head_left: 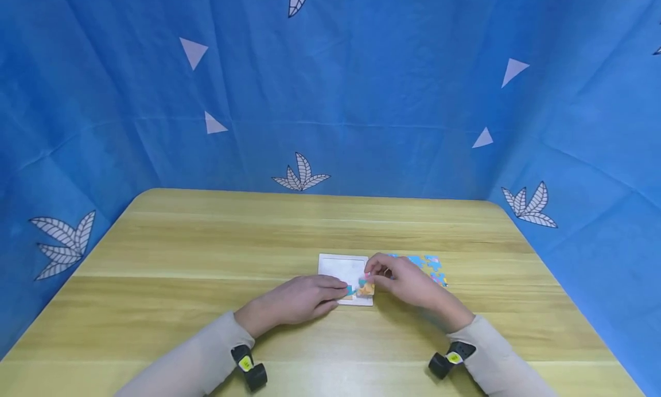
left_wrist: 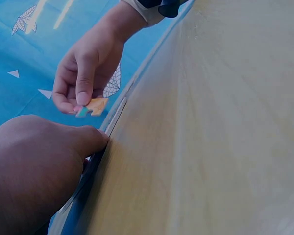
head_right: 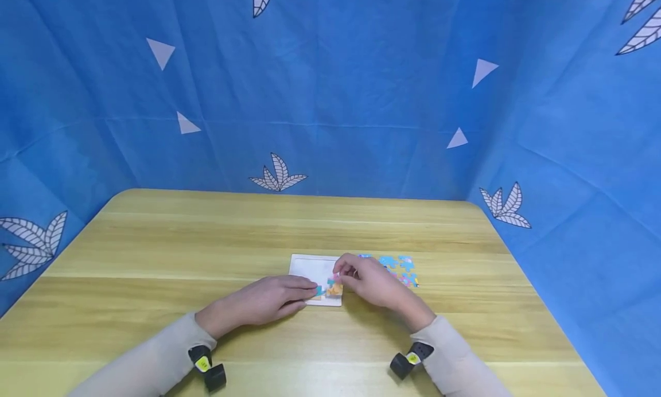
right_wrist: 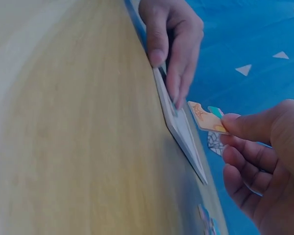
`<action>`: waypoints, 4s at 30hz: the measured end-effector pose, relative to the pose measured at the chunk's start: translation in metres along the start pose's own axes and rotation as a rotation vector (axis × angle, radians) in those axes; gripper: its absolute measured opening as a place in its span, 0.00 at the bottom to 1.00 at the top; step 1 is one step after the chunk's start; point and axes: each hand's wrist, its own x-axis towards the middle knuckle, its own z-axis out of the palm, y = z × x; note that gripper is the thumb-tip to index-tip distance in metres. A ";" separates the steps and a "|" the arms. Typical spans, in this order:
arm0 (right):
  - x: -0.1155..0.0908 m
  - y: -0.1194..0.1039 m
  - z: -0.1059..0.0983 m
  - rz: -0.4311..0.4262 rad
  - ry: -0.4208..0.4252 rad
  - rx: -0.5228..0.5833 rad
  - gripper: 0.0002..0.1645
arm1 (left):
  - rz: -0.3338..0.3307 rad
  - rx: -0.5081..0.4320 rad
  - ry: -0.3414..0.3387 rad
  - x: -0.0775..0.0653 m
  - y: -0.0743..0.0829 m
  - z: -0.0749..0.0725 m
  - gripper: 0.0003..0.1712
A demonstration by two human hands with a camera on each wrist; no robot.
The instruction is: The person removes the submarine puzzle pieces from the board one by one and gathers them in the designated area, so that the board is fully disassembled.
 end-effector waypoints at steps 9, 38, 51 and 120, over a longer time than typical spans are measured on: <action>-0.010 0.005 -0.015 0.020 0.036 0.005 0.02 | -0.003 0.003 0.006 0.001 -0.001 0.001 0.23; -0.076 0.041 -0.047 0.228 0.162 0.083 0.08 | 0.032 -0.002 0.039 0.000 0.002 0.002 0.22; -0.096 0.059 -0.062 0.301 0.175 0.097 0.10 | -0.026 -0.002 0.007 0.001 0.004 0.002 0.23; -0.068 0.041 -0.054 0.149 0.080 -0.104 0.05 | -0.031 0.049 0.039 0.002 0.004 -0.001 0.23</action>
